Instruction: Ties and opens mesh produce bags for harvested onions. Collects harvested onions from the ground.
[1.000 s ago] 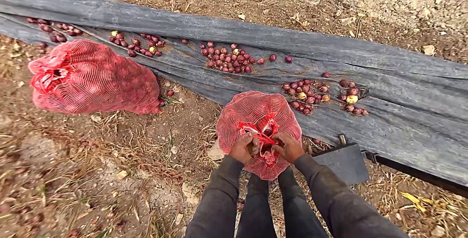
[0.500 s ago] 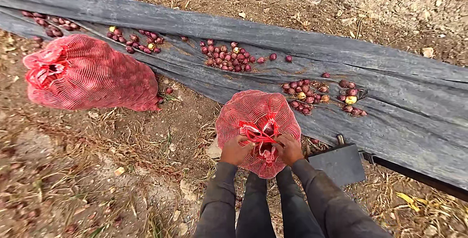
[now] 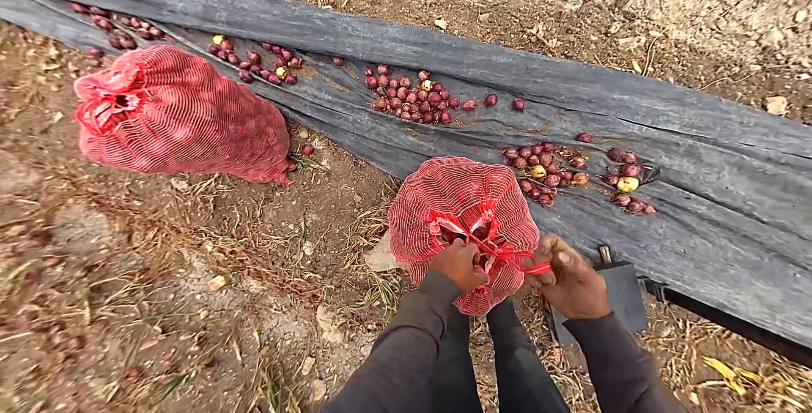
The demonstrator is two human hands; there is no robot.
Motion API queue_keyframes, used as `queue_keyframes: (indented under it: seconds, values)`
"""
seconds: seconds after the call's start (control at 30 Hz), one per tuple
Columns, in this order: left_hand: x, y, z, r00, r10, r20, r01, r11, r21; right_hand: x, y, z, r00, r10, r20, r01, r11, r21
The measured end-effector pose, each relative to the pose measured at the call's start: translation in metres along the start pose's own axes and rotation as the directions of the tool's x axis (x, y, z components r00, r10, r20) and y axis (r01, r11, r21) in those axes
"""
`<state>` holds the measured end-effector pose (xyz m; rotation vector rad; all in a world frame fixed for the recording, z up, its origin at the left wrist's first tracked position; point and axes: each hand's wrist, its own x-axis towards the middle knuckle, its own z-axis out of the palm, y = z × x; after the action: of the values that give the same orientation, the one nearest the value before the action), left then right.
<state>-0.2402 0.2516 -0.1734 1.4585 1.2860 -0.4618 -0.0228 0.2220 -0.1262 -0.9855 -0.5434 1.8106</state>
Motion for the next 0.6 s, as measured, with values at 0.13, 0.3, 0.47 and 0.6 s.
queue_keyframes:
  seconds: [0.13,0.3,0.47,0.6]
  values:
    - [0.003,-0.011,0.004,0.995,0.087,-0.046,-0.09,0.993,-0.072,-0.013,-0.038,0.008,0.978,-0.199,-0.056,0.142,0.844,-0.518]
    - [-0.002,-0.022,0.004,0.988,0.125,-0.087,-0.143,0.96,-0.242,0.0,-0.058,-0.012,0.934,-0.289,-0.21,-0.208,0.036,-0.977]
    - [-0.001,-0.017,0.003,0.997,0.048,-0.065,-0.065,0.952,-0.299,0.045,0.044,-0.024,0.936,0.325,-0.135,-0.148,0.016,-0.989]
    - [-0.006,-0.008,-0.006,0.997,0.03,-0.078,-0.04,0.989,-0.141,0.061,0.064,-0.017,0.935,0.325,-0.139,-0.207,0.184,-0.961]
